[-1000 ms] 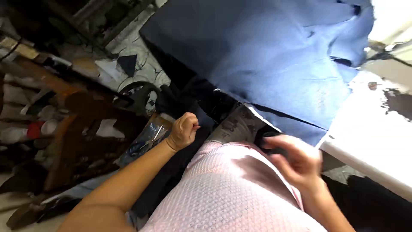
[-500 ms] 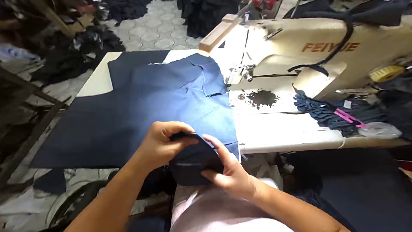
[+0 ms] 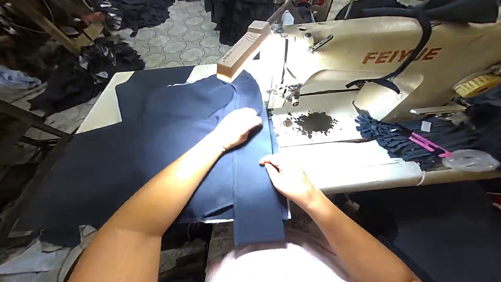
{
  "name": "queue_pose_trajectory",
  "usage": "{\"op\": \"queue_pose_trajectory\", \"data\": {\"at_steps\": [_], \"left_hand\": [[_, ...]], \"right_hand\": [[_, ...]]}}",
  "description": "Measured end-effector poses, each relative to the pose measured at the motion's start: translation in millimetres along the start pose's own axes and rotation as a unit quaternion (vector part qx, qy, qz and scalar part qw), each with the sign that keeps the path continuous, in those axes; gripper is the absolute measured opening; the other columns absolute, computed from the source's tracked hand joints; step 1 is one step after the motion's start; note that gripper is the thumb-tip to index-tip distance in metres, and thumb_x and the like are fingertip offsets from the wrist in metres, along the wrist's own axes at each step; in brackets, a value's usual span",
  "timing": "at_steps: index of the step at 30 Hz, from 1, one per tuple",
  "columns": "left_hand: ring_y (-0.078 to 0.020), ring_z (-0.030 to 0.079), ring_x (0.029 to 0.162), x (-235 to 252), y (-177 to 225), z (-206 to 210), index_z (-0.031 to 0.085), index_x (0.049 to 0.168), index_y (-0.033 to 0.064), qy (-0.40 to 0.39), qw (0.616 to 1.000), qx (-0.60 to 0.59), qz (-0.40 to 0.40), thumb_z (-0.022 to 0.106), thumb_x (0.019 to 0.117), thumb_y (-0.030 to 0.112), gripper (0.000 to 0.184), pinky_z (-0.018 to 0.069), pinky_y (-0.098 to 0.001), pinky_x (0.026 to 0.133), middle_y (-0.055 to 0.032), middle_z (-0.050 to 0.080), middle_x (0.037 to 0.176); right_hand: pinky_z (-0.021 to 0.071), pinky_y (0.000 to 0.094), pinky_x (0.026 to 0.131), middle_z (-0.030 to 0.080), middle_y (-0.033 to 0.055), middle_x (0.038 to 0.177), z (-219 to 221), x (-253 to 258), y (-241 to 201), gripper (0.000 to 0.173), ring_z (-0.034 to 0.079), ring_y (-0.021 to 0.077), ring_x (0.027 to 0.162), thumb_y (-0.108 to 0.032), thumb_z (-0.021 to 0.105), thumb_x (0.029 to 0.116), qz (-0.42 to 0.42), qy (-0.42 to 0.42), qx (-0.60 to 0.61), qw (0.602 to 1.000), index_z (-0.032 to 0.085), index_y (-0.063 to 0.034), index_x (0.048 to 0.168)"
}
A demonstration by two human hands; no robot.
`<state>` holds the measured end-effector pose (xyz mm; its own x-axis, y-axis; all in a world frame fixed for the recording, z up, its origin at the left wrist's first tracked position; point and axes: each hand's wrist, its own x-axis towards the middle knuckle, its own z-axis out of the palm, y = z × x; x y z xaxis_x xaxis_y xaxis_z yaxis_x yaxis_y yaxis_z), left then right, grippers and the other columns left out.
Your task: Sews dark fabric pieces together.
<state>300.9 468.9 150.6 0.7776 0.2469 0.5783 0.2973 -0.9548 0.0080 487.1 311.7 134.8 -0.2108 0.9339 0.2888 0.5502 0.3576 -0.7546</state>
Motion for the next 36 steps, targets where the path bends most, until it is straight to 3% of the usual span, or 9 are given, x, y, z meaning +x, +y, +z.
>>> {"op": "queue_pose_trajectory", "data": {"at_steps": [2, 5, 6, 8, 10, 14, 24, 36], "left_hand": [[-0.0350, 0.071, 0.092, -14.1, 14.9, 15.2, 0.075, 0.097, 0.0001, 0.008, 0.999, -0.039, -0.021, 0.053, 0.0932, -0.001, 0.022, 0.0570, -0.0463, 0.084, -0.0197, 0.072, 0.092], [-0.0287, 0.070, 0.093, -19.7, 33.1, 13.5, 0.076, 0.100, 0.0035, -0.011, 0.993, -0.088, -0.084, 0.054, 0.0932, 0.004, 0.023, 0.0549, -0.0435, 0.086, -0.0148, 0.072, 0.091], [-0.0268, 0.070, 0.092, -18.1, 34.3, 11.6, 0.077, 0.102, 0.0039, -0.020, 0.987, -0.110, -0.113, 0.055, 0.0932, 0.003, 0.024, 0.0547, -0.0434, 0.085, -0.0134, 0.072, 0.091], [-0.0218, 0.070, 0.089, -10.4, 30.3, 7.1, 0.079, 0.108, 0.0054, -0.045, 0.973, -0.155, -0.164, 0.059, 0.0957, 0.005, 0.023, 0.0550, -0.0407, 0.084, -0.0104, 0.073, 0.090], [-0.0195, 0.068, 0.084, -0.6, 25.1, 5.6, 0.080, 0.106, 0.0062, -0.069, 0.963, -0.180, -0.189, 0.063, 0.0953, 0.006, 0.020, 0.0535, -0.0387, 0.081, -0.0090, 0.071, 0.086], [-0.0206, 0.066, 0.083, 10.7, 24.5, 5.4, 0.081, 0.105, 0.0095, -0.115, 0.955, -0.173, -0.211, 0.067, 0.0949, 0.009, 0.018, 0.0521, -0.0409, 0.078, -0.0086, 0.070, 0.084], [-0.0203, 0.064, 0.081, 10.8, 26.3, 9.4, 0.081, 0.107, 0.0116, -0.113, 0.955, -0.168, -0.218, 0.065, 0.0961, 0.010, 0.020, 0.0503, -0.0407, 0.076, -0.0075, 0.066, 0.082], [-0.0254, 0.065, 0.089, 11.1, 25.3, 10.6, 0.080, 0.113, 0.0135, -0.129, 0.954, -0.157, -0.219, 0.062, 0.0978, 0.011, 0.023, 0.0510, -0.0468, 0.081, -0.0103, 0.067, 0.090]], "right_hand": [[0.0549, 0.0256, 0.082, 0.075, 0.0103, 0.092, -2.5, -17.3, 5.3, 0.025, 0.069, 0.0117, 0.089, -0.005, 0.053, 0.0963, -0.011, -0.011, 0.049, 0.999, 0.077, -0.0008, 0.102], [0.0550, 0.0207, 0.083, 0.077, 0.0111, 0.097, -7.2, -33.8, 3.6, 0.025, 0.071, 0.0084, 0.090, -0.004, 0.054, 0.0946, -0.024, -0.003, 0.072, 0.997, 0.075, 0.0011, 0.107], [0.0553, 0.0200, 0.079, 0.076, 0.0101, 0.095, -8.3, -36.5, 2.6, 0.025, 0.070, 0.0075, 0.085, -0.006, 0.056, 0.0947, -0.018, 0.003, 0.055, 0.998, 0.075, 0.0008, 0.109], [0.0487, 0.0210, 0.060, 0.070, 0.0051, 0.078, -7.3, -38.5, 2.2, 0.027, 0.057, 0.0065, 0.062, -0.011, 0.058, 0.0924, -0.001, 0.027, 0.002, 1.000, 0.076, -0.0008, 0.110], [0.0467, 0.0257, 0.055, 0.063, 0.0028, 0.068, -8.6, -39.7, 1.1, 0.029, 0.052, 0.0099, 0.056, -0.016, 0.060, 0.0924, 0.023, 0.024, -0.042, 0.999, 0.076, -0.0017, 0.112], [0.0497, 0.0307, 0.056, 0.065, 0.0036, 0.068, -10.1, -43.9, 0.2, 0.030, 0.055, 0.0131, 0.057, -0.016, 0.063, 0.0912, 0.043, 0.027, -0.068, 0.996, 0.077, -0.0013, 0.114], [0.0481, 0.0305, 0.054, 0.062, 0.0022, 0.064, -10.7, -47.3, 0.5, 0.033, 0.053, 0.0129, 0.054, -0.018, 0.061, 0.0918, 0.054, 0.031, -0.093, 0.994, 0.076, -0.0019, 0.117], [0.0509, 0.0333, 0.056, 0.066, 0.0044, 0.067, -10.2, -48.9, -2.8, 0.033, 0.057, 0.0157, 0.056, -0.016, 0.062, 0.0913, 0.053, 0.032, -0.121, 0.991, 0.077, -0.0015, 0.117]]}}
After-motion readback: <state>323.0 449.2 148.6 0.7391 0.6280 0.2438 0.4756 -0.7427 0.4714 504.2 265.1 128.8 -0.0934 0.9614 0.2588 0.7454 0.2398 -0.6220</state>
